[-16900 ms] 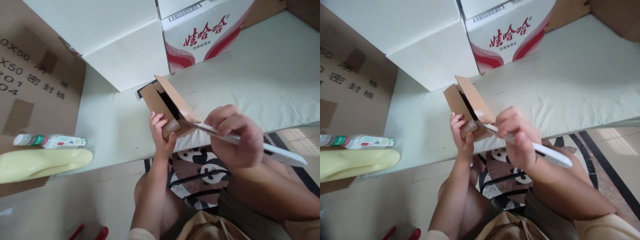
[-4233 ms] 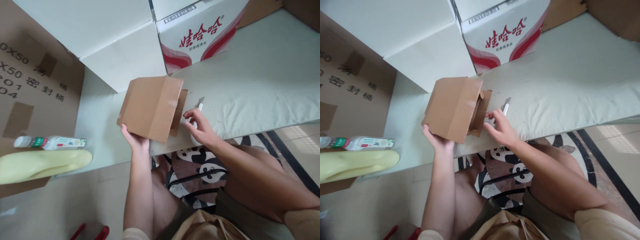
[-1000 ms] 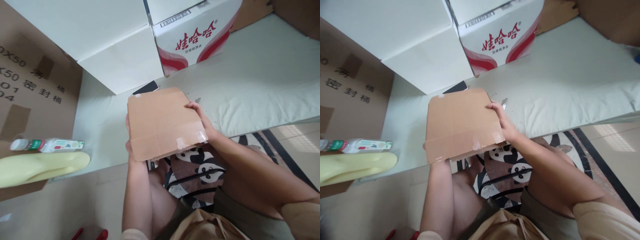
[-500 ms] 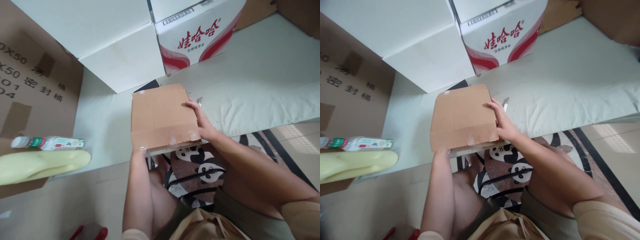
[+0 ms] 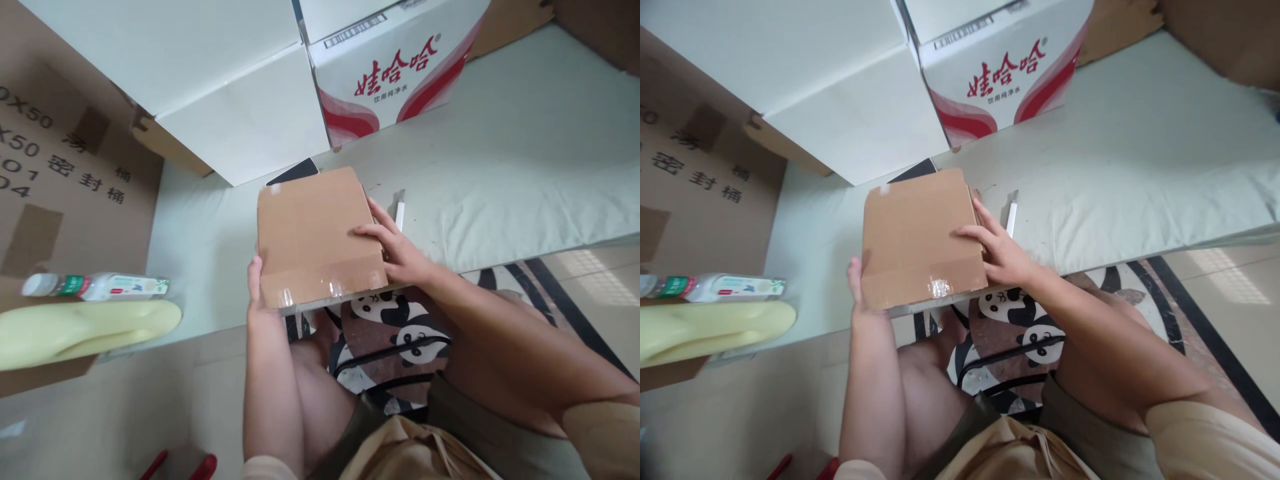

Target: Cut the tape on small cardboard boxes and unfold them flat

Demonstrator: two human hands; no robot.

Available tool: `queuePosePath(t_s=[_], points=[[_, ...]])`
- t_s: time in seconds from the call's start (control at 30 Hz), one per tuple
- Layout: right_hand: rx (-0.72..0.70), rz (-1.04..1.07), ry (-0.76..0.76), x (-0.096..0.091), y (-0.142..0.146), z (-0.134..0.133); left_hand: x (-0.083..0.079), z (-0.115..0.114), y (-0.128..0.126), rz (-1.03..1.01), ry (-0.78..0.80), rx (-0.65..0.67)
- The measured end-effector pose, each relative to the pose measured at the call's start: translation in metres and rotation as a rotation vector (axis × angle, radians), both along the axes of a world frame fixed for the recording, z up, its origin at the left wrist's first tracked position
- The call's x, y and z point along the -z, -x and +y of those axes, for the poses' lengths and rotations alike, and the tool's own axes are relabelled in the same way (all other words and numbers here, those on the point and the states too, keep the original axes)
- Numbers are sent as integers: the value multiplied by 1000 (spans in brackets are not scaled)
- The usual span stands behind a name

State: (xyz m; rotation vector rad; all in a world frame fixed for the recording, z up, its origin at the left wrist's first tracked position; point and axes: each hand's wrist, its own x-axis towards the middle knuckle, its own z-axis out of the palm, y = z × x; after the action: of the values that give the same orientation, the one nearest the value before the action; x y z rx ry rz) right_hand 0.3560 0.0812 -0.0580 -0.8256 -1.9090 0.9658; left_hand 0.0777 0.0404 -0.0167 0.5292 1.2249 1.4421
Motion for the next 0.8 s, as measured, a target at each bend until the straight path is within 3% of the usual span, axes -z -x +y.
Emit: queuePosePath(t_s=[0.1,0.27,0.43,0.63,0.8], points=[[-23,82,7,-3,-1,-2,-3,4,-1,-24,43,-106],[47,212,80,-12,-7,-3,-1,15,1,-203,39,-109],[13,143,-18,-12,-1,-7,5,23,-1,-239,16,-90],[208,179,-85,-6,2,-1,-5,17,-18,-260,59,-33],[298,250,-30,4,5,8,-3,16,-31,-172,-4,17]])
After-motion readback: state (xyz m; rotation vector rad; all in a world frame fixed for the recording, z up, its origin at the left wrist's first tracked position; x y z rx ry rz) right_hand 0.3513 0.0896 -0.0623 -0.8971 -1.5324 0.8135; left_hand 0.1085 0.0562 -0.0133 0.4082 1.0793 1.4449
